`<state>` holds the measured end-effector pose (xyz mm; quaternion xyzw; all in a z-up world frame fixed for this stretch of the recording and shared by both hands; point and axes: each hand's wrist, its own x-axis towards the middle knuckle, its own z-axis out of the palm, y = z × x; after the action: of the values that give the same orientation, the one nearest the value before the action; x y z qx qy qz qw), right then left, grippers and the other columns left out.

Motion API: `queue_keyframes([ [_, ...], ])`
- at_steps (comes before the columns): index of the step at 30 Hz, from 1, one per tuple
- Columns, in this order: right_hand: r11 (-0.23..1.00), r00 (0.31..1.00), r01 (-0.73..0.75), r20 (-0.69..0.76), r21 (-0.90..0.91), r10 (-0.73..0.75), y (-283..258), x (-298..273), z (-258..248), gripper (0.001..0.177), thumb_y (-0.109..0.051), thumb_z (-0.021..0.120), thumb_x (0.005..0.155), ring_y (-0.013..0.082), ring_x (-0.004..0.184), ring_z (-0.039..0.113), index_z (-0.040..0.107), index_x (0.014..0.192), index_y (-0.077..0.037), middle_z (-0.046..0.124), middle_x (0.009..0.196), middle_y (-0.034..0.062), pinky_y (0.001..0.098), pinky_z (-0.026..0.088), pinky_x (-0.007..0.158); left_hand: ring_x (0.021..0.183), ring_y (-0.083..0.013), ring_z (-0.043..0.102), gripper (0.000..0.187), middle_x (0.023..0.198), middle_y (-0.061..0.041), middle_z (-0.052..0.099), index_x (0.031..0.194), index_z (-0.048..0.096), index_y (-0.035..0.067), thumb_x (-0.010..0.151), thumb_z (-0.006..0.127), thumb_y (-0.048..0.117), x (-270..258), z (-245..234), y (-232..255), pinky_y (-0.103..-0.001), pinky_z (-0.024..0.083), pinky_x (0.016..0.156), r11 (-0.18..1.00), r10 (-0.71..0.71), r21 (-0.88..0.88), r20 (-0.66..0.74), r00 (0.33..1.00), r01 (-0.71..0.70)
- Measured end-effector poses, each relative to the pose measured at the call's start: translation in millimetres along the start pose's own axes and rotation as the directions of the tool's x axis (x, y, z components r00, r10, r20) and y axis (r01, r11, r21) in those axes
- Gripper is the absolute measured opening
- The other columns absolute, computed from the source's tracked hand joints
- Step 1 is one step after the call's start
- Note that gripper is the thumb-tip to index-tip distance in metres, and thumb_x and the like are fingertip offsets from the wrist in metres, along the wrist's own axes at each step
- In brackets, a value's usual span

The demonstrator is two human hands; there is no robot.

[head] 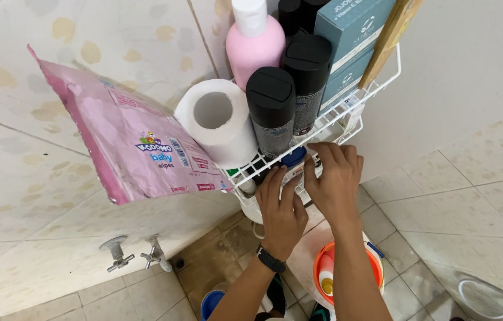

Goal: Organize and sort various toiletry items from a basket and place them on a shelf

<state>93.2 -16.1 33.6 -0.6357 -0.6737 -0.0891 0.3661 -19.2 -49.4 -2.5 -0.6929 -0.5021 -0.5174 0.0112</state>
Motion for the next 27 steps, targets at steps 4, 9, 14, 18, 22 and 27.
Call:
queue_keyframes([
  [4,0.997,0.999,-0.037,0.032,0.068,0.035,3.8,-10.7,11.8,0.015,-0.021,0.074,0.095,0.0278,0.088,0.060,0.077,0.109,-0.015,0.073,0.102,0.0030,0.0384,0.041,0.073,0.123,-0.0351,0.061,0.026,0.128,-0.014,0.065,0.104,0.065,0.009,0.087,0.054,-0.006,-3.4,-3.4,1.9,-0.041,0.043,0.091,1.000,0.002,0.022,0.034,0.999,-0.003],
  [9,0.984,0.992,-0.105,0.087,0.147,0.093,-1.3,-6.2,12.5,0.017,-0.023,0.072,0.099,0.0292,0.085,0.061,0.078,0.112,-0.013,0.076,0.105,0.0070,0.0393,0.041,0.072,0.128,-0.0401,0.058,0.010,0.132,-0.018,0.064,0.096,0.059,0.008,0.090,0.054,0.001,-0.3,-3.7,2.5,-0.044,0.044,0.091,0.994,0.030,0.097,0.093,0.995,-0.039],
  [14,0.985,0.993,-0.092,0.087,0.148,0.079,7.0,-7.0,24.1,0.012,-0.017,0.074,0.093,0.0289,0.083,0.062,0.077,0.105,-0.015,0.076,0.101,0.0029,0.0399,0.041,0.074,0.130,-0.0386,0.057,0.009,0.133,-0.016,0.064,0.094,0.060,0.011,0.088,0.057,0.005,-2.9,-1.6,-0.8,-0.044,0.043,0.094,0.990,0.017,0.136,0.103,0.995,-0.031],
  [18,0.977,0.991,-0.116,0.085,0.178,0.102,9.2,-6.4,28.6,0.012,-0.017,0.078,0.089,0.0279,0.080,0.062,0.076,0.100,-0.016,0.077,0.097,0.0020,0.0398,0.042,0.074,0.130,-0.0387,0.056,0.010,0.134,-0.015,0.064,0.095,0.061,0.010,0.086,0.058,0.007,-0.9,-0.9,-0.3,-0.045,0.043,0.096,0.986,0.022,0.163,0.108,0.994,-0.039],
  [22,0.976,0.993,-0.113,0.063,0.186,0.103,9.6,-5.8,33.4,0.012,-0.016,0.079,0.087,0.0257,0.079,0.062,0.074,0.098,-0.016,0.077,0.094,0.0012,0.0384,0.041,0.072,0.131,-0.0396,0.055,0.007,0.134,-0.016,0.064,0.093,0.061,0.008,0.085,0.060,0.007,-0.7,0.3,-0.6,-0.045,0.044,0.096,0.987,0.026,0.155,0.104,0.994,-0.042],
  [27,0.969,0.991,-0.125,0.081,0.213,0.110,14.6,-6.8,39.1,0.017,-0.015,0.082,0.083,0.0242,0.075,0.062,0.074,0.098,-0.016,0.076,0.091,0.0016,0.0385,0.043,0.071,0.131,-0.0391,0.055,0.009,0.136,-0.016,0.063,0.092,0.061,0.008,0.083,0.061,0.010,-2.1,1.4,-1.6,-0.045,0.043,0.097,0.986,0.027,0.160,0.114,0.993,-0.046],
])
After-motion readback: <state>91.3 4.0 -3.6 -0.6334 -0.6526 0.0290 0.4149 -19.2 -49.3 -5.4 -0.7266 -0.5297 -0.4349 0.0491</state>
